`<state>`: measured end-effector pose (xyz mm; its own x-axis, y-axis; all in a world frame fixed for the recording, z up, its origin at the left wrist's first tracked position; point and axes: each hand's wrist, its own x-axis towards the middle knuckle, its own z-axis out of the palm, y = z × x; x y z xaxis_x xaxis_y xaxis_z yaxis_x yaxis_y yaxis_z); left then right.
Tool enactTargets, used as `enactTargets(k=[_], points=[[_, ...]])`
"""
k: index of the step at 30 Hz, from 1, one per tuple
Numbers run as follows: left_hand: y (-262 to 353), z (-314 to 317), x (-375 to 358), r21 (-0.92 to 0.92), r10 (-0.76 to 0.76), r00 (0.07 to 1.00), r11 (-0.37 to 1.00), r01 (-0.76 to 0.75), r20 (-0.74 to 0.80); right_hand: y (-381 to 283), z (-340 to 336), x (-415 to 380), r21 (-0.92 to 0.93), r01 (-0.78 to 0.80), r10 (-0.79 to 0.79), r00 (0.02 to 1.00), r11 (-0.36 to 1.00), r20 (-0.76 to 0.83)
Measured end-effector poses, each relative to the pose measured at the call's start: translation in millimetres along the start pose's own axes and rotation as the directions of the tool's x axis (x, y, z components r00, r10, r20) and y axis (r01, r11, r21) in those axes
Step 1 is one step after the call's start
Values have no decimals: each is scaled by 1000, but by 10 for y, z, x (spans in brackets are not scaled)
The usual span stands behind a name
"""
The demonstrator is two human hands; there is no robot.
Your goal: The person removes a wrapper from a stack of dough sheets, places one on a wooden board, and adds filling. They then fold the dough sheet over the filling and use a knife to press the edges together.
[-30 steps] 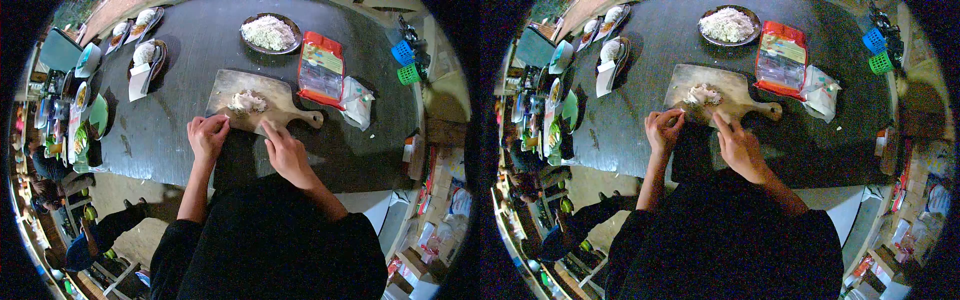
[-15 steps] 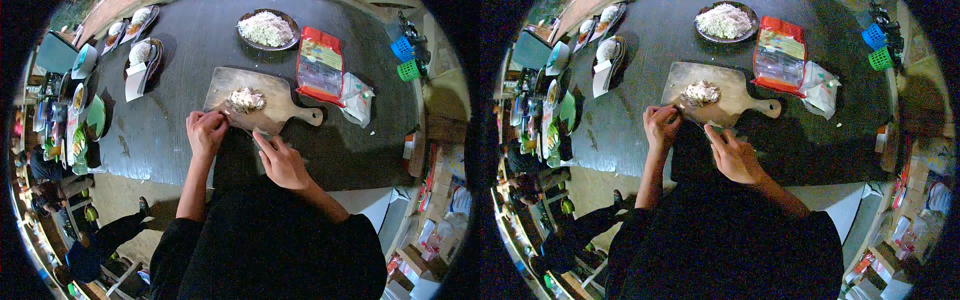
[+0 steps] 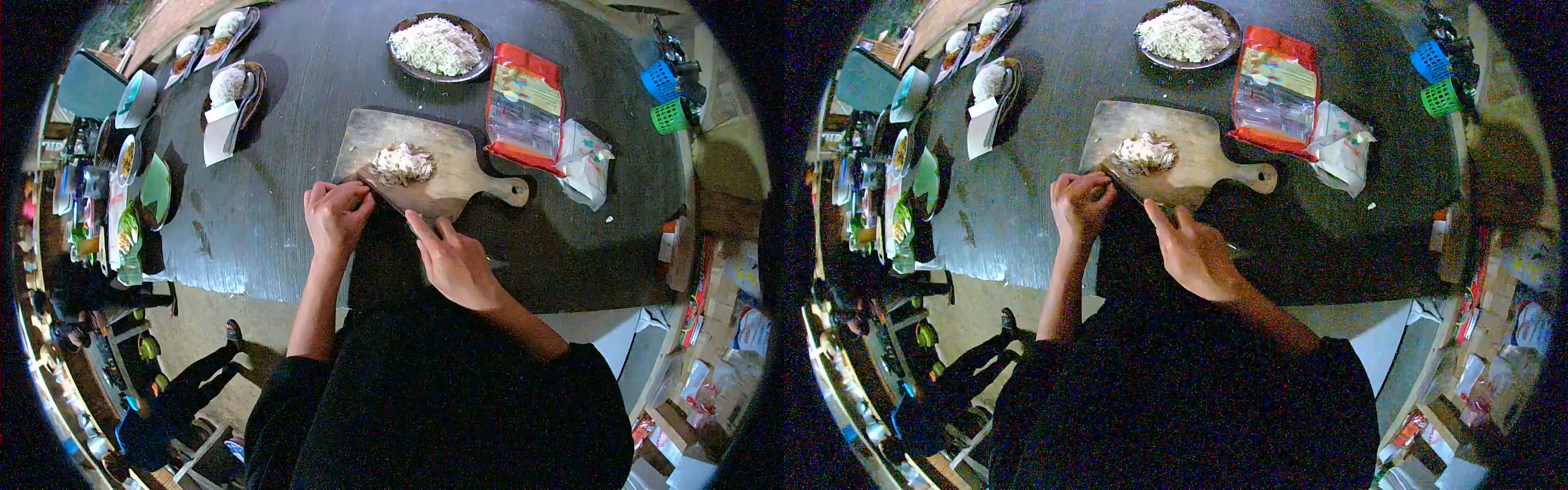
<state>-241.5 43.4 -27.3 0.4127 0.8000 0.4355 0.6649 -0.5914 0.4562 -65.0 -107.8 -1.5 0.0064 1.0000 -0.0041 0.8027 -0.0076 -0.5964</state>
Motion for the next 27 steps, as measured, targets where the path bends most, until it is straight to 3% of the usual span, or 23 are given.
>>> enactTargets(k=[6,8,21,27], points=[[-35,20,-33,0,-25,1000,1000,25,0,20,25,5,12,18,-17,999,1000,-44],[-4,5,-16,-6,-25,1000,1000,25,-1,63,64,-20,43,1,4,992,999,-129],[-25,25,-22,12,12,999,1000,-12,-39,19,-40,-55,64,18,-16,999,998,-32],[-12,19,-10,15,32,999,999,-31,-43,-6,46,21,-72,8,-10,999,997,-35]])
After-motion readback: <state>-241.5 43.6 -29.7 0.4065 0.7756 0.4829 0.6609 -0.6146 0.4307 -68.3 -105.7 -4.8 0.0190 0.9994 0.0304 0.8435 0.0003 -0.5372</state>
